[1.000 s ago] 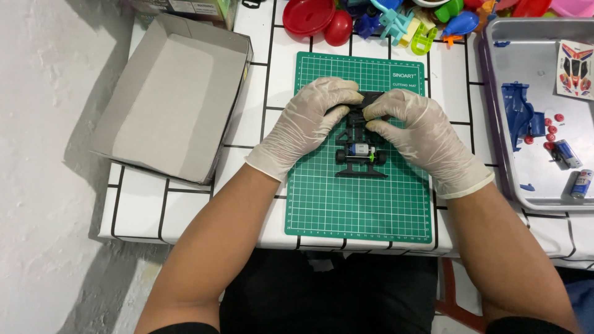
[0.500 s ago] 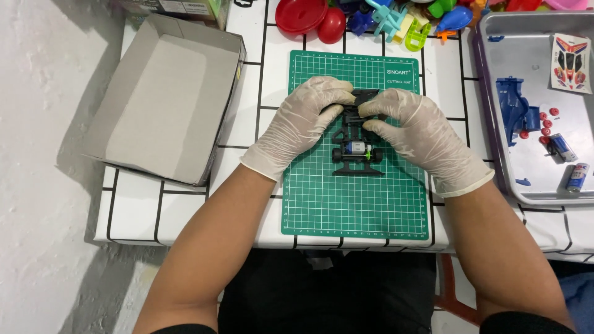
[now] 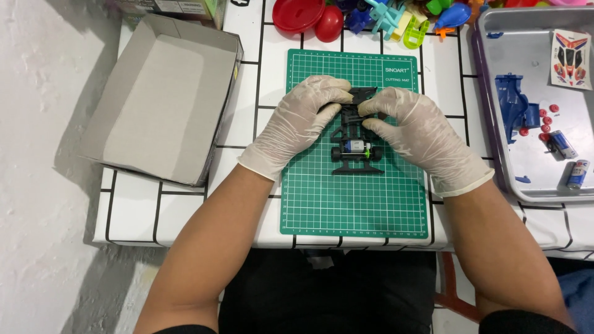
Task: The person assembles a blue toy car on a green cutting mat. They attach the blue body shell to the chassis, secure the rear wing, and then affix four red circular pieces to the wheels.
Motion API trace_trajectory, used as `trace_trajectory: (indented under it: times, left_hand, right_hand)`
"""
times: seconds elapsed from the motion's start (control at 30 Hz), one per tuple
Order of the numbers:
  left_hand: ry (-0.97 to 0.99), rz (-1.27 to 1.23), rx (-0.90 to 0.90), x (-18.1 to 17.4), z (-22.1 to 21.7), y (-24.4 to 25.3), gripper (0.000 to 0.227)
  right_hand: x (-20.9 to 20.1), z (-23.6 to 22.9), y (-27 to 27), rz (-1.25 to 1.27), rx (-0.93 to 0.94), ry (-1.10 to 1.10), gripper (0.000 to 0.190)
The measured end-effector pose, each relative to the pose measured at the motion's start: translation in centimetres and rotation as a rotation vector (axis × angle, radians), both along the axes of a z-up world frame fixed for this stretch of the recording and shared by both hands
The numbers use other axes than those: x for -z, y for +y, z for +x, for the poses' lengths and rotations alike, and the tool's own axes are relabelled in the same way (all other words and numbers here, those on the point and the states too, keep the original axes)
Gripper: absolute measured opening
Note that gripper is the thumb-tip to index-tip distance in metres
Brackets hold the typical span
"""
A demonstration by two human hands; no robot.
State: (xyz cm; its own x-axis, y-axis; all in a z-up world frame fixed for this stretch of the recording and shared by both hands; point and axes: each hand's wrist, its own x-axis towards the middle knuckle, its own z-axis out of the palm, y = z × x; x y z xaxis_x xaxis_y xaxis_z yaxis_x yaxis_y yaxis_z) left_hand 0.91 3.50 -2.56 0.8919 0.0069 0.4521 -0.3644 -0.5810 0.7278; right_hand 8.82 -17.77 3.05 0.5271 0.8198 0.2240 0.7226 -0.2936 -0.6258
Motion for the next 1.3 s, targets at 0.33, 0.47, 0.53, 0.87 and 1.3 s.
trace_trajectory:
  times: [0.33,0.47,0.53,0.87,1.3]
  left_hand:
    - [0.071,-0.045,0.019,-0.1,-0.1,0.0,0.02]
    - [0.086,-0.023,0.004,-0.2,-0.2,-0.1,0.026]
    - [0.09,-0.019,0.001,-0.3,-0.2,-0.2,0.027]
    - [0.146,-0.02,0.004,-1.1,-0.3,-0.3,0.031]
    - [0.121,0.069,-0.001,-0.7,0.0,-0.4,0.015]
  right_hand:
    - [-0.2,0.0,-0.2,-0.074,0.017,-0.03,0.02]
    - [-0.4,-0.1,-0.1,-0.076,0.028,0.012,0.02]
    - [-0.7,-0.1,-0.2,-0.072,0.035,0.018,0.021]
    - [0.2,1.3,-0.9,0.041,0.166,0.208,0.015]
    - [0.2,0.5,-0.2,0.029,0.127,0.199,0.011]
